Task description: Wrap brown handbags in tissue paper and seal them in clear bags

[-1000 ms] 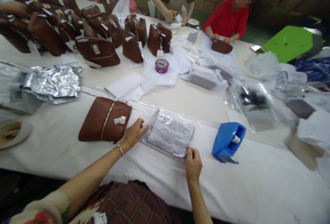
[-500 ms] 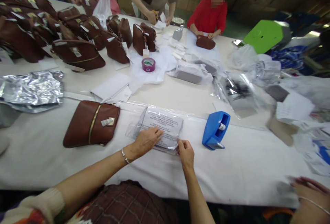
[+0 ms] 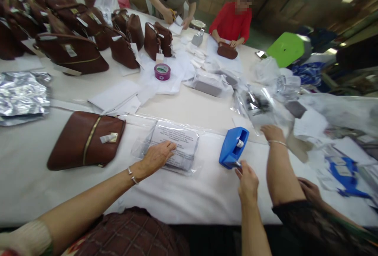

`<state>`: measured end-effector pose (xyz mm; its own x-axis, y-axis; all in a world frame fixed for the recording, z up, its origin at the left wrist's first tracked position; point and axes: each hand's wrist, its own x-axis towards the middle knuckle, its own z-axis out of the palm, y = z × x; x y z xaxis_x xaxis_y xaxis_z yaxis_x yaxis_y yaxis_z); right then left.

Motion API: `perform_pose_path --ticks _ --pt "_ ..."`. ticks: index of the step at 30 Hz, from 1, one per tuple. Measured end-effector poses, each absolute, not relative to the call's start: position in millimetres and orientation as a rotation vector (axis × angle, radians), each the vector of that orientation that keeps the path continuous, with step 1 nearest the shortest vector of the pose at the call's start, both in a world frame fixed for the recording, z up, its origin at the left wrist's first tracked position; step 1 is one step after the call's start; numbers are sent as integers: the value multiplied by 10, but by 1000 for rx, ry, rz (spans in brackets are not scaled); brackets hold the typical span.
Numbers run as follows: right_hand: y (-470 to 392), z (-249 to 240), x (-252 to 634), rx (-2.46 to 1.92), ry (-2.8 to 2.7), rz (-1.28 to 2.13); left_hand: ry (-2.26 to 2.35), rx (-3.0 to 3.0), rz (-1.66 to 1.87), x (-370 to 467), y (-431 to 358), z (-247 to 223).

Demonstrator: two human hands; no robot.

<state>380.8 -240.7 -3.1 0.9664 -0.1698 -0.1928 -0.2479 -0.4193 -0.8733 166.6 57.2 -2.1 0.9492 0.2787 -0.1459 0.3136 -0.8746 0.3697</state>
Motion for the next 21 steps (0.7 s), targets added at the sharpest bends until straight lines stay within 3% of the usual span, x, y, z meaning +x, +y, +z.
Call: perform_pose_path --ticks 21 --pt "-2064 19 4220 -2025 527 426 432 2686 -116 1669 591 -49"
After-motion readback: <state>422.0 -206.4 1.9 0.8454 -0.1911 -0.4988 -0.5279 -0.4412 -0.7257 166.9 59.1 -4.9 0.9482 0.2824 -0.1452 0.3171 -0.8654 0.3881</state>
